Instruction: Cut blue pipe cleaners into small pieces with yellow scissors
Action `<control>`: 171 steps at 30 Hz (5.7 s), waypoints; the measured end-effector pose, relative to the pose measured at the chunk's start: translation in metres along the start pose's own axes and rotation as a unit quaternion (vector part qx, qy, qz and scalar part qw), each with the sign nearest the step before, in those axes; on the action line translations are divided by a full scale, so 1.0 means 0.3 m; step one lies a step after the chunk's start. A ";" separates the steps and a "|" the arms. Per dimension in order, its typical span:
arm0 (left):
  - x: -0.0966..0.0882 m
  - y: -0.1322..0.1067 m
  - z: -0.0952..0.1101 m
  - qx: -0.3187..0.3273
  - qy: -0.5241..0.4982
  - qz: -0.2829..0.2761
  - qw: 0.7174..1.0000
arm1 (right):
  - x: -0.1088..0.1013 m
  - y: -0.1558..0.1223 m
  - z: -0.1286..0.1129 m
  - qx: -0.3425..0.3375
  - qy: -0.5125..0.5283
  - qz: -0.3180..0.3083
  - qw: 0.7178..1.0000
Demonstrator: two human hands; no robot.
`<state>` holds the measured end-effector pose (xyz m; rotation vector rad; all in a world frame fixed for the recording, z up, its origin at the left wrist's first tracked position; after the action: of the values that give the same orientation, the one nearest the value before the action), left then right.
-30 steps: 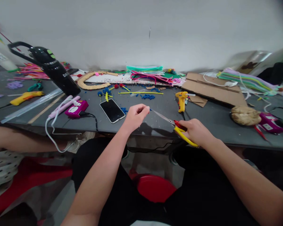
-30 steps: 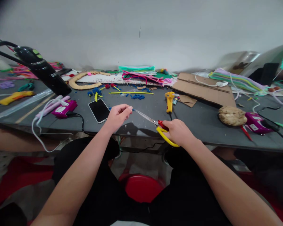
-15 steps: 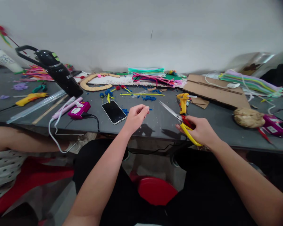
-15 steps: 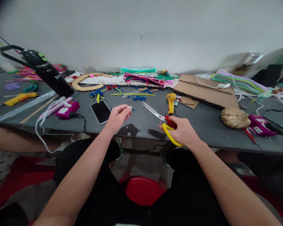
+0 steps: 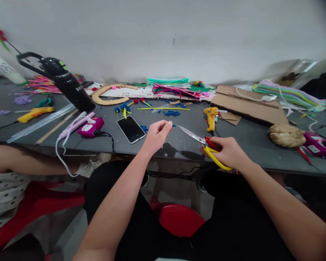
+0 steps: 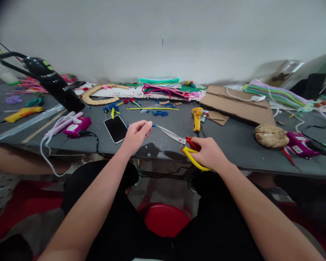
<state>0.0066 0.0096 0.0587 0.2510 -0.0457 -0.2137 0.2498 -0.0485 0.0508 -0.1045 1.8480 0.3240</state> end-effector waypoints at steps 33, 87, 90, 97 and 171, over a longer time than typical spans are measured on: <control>0.006 -0.001 -0.006 0.009 0.011 -0.010 1.000 | 0.016 0.001 -0.002 0.002 0.020 0.005 1.000; 0.011 -0.005 0.011 0.004 0.033 -0.012 0.999 | 0.026 -0.001 -0.002 0.007 0.041 -0.013 0.999; 0.012 -0.006 0.009 0.004 0.033 -0.012 0.999 | 0.025 0.001 -0.001 0.007 0.036 -0.012 0.999; 0.012 -0.005 0.004 0.002 0.036 -0.013 0.999 | 0.025 0.002 -0.002 0.004 0.025 -0.016 1.000; 0.023 0.002 -0.017 0.000 0.007 -0.016 1.000 | 0.016 -0.004 -0.021 0.012 0.019 -0.017 1.000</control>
<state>0.0139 0.0098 0.0539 0.2537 -0.0284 -0.2430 0.2429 -0.0509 0.0475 -0.1257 1.8850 0.2788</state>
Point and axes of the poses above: each hand's wrist, its own y-axis towards the middle knuckle, its own x-axis out of the palm, z = x × y, the point moved 6 cm from there along y, towards the middle knuckle, and after that the axes turned 10 degrees about -y, right-handed, at the moved point
